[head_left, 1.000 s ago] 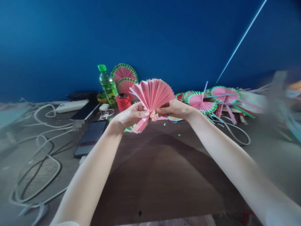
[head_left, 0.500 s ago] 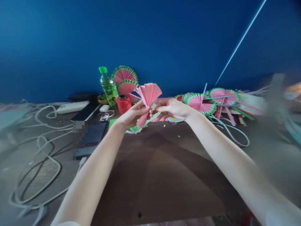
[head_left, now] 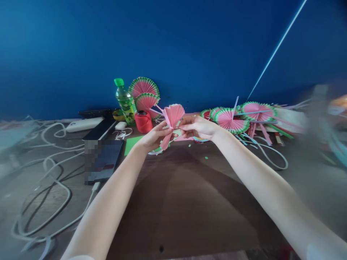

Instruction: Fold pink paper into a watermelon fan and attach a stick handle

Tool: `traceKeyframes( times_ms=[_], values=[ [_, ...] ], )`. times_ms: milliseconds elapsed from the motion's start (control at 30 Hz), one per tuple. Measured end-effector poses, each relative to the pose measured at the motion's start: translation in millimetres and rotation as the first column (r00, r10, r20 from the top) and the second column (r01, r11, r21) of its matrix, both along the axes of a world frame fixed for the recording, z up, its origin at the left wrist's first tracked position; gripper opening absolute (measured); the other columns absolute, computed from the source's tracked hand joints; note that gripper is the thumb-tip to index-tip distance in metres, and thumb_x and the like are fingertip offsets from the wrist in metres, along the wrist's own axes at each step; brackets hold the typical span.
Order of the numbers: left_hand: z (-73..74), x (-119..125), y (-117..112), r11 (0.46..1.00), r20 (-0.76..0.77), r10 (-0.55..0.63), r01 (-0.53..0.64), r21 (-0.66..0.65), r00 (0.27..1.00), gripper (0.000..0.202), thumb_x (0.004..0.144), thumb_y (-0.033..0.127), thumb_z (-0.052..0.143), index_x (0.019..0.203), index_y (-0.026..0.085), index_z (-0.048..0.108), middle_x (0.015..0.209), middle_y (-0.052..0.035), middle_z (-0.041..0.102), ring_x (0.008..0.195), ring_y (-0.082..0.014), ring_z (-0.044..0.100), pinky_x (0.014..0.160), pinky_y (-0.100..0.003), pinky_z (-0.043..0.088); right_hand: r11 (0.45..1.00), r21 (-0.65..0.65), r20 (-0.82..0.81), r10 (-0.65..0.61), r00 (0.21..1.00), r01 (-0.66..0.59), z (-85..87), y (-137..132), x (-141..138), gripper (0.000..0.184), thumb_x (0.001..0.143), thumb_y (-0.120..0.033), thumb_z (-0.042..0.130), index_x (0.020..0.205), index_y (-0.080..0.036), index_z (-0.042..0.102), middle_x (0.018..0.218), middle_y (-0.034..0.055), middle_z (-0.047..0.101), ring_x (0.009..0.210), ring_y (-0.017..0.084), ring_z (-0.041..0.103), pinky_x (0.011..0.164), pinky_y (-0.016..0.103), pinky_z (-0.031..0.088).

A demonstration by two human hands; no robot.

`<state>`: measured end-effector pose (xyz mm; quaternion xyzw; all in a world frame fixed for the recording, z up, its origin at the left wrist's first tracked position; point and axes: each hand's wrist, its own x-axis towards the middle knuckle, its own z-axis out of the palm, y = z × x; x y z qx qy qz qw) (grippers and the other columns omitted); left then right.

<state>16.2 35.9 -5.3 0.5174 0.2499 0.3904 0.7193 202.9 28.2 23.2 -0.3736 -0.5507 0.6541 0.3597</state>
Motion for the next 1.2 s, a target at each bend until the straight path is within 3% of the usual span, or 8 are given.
traceKeyframes(
  times_ms=[100,267,467,667,767,1000,1200],
  values=[
    [-9.2,9,1,0.995,0.064,0.078,-0.074,-0.063,0.995,0.024,0.071,0.009,0.059,0.093,0.016,0.053,0.082,-0.0027,0.064,0.072,-0.0126,0.064,0.073,-0.026,0.049,0.999,-0.034,-0.016,-0.041,0.999,0.04,-2.7,4,1,0.015,0.078,-0.001,0.052,0.068,-0.012,0.058,0.054,0.0002,0.061,0.047,0.007,0.057,0.05,0.018,0.048],
    [-26.8,21,5,0.944,0.097,0.318,-0.305,-0.127,0.943,0.027,0.068,0.005,0.059,0.085,0.019,0.044,0.073,0.0016,0.062,0.065,-0.0114,0.063,0.069,-0.027,0.05,0.986,-0.14,-0.056,-0.103,0.993,0.095,-12.9,11,6,0.018,0.08,0.0,0.048,0.07,-0.012,0.058,0.059,0.002,0.064,0.054,0.008,0.061,0.057,0.019,0.051],
    [-29.4,31,1,0.941,0.149,0.325,-0.304,-0.151,0.934,0.023,0.068,0.001,0.055,0.07,0.017,0.039,0.069,0.0003,0.062,0.06,-0.0085,0.061,0.065,-0.022,0.048,0.967,-0.244,-0.149,-0.11,0.983,0.072,-31.0,14,10,0.023,0.084,-0.002,0.043,0.069,-0.013,0.057,0.063,0.0019,0.066,0.059,0.008,0.063,0.063,0.018,0.053],
    [-28.4,29,0,0.934,0.15,0.334,-0.305,-0.183,0.931,0.024,0.067,0.002,0.057,0.071,0.018,0.039,0.069,0.0014,0.061,0.061,-0.0093,0.061,0.063,-0.023,0.048,0.964,-0.25,-0.172,-0.133,0.976,0.088,-32.6,14,11,0.025,0.084,-0.001,0.041,0.07,-0.011,0.059,0.061,0.0025,0.066,0.06,0.008,0.064,0.063,0.017,0.053],
    [-29.1,28,-1,0.951,0.153,0.297,-0.278,-0.136,0.942,0.02,0.068,0.004,0.056,0.065,0.016,0.04,0.068,0.0016,0.06,0.063,-0.0094,0.061,0.064,-0.022,0.047,0.969,-0.223,-0.165,-0.141,0.976,0.102,-33.0,13,11,0.023,0.083,-0.001,0.043,0.07,-0.011,0.06,0.062,0.0028,0.067,0.06,0.008,0.064,0.063,0.017,0.053],
    [-25.4,29,-3,0.93,0.062,0.335,-0.32,-0.183,0.94,0.009,0.067,0.01,0.056,0.072,0.015,0.051,0.066,0.0008,0.061,0.063,-0.011,0.06,0.062,-0.023,0.047,0.991,-0.042,-0.093,-0.129,0.987,0.125,-30.9,10,7,0.01,0.074,-0.005,0.06,0.068,-0.012,0.058,0.065,0.0029,0.067,0.064,0.009,0.063,0.072,0.024,0.053],
    [-29.6,33,-3,0.934,0.074,0.357,-0.357,-0.009,0.931,0.022,0.06,0.012,0.067,0.074,0.016,0.051,0.067,0.0025,0.063,0.06,-0.0089,0.06,0.061,-0.021,0.045,0.977,0.138,0.061,-0.172,0.983,0.162,-26.1,5,3,0.007,0.074,-0.007,0.06,0.07,-0.012,0.058,0.063,0.003,0.065,0.064,0.011,0.065,0.07,0.027,0.053]
  ],
)
